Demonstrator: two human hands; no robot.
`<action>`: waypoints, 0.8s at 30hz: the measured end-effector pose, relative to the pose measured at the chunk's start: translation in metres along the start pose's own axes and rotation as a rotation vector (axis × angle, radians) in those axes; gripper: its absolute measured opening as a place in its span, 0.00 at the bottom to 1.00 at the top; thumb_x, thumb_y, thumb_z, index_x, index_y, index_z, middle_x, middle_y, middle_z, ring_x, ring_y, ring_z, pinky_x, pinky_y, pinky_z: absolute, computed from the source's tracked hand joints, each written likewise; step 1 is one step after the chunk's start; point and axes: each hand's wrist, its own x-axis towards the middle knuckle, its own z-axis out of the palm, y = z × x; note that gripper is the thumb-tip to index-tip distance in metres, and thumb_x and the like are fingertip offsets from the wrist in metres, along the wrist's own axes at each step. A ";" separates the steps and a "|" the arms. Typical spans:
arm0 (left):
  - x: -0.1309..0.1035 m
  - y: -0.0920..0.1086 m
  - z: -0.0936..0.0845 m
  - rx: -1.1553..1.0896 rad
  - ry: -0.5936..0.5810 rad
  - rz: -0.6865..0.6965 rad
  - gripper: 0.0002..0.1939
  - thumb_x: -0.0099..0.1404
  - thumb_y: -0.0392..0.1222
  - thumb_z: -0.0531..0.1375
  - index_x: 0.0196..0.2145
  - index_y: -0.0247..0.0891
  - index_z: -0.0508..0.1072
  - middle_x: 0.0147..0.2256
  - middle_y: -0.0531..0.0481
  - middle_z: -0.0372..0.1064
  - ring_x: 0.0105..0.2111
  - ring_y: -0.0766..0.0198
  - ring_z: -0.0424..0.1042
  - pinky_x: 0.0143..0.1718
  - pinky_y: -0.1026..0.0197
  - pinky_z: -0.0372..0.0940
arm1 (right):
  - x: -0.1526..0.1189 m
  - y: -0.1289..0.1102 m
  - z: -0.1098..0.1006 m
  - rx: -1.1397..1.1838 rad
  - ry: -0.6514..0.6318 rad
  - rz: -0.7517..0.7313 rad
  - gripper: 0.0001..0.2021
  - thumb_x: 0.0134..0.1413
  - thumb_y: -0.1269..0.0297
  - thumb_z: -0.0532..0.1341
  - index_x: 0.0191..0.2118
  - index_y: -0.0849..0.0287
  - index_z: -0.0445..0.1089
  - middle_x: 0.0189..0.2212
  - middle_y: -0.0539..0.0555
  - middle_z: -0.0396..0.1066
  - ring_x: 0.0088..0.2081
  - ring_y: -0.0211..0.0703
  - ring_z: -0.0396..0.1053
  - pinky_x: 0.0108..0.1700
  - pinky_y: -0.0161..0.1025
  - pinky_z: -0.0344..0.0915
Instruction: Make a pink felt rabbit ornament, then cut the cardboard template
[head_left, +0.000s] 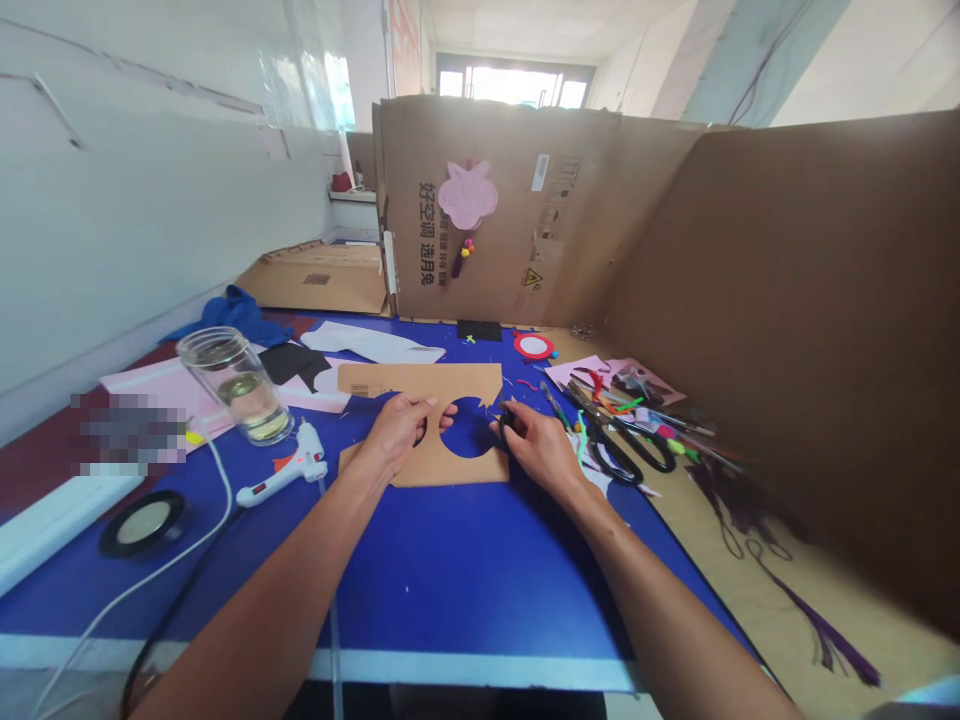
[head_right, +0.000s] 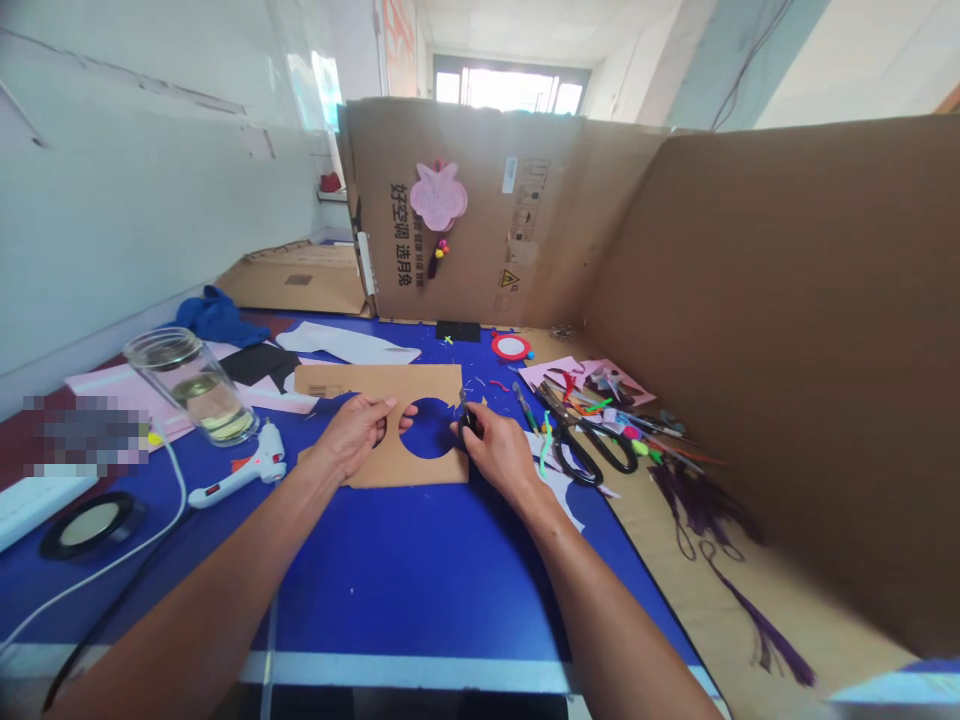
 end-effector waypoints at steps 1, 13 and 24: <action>0.000 0.000 0.000 -0.002 -0.001 0.006 0.11 0.65 0.44 0.71 0.35 0.32 0.85 0.40 0.34 0.86 0.32 0.60 0.82 0.36 0.63 0.73 | 0.000 0.000 0.000 -0.010 -0.002 0.001 0.17 0.68 0.50 0.63 0.52 0.52 0.82 0.33 0.54 0.81 0.31 0.49 0.73 0.35 0.41 0.59; -0.002 0.006 0.001 -0.002 -0.009 -0.022 0.09 0.68 0.41 0.69 0.35 0.31 0.84 0.40 0.31 0.86 0.35 0.56 0.85 0.38 0.60 0.75 | 0.003 0.001 0.002 0.158 -0.014 0.085 0.18 0.66 0.48 0.64 0.49 0.55 0.83 0.28 0.52 0.79 0.30 0.46 0.72 0.34 0.40 0.61; 0.001 0.000 -0.002 0.073 -0.087 0.012 0.13 0.66 0.46 0.71 0.34 0.30 0.85 0.40 0.31 0.86 0.35 0.57 0.84 0.41 0.59 0.74 | 0.008 -0.007 -0.007 0.738 0.128 0.315 0.32 0.51 0.41 0.75 0.55 0.59 0.79 0.35 0.57 0.84 0.29 0.43 0.71 0.26 0.36 0.62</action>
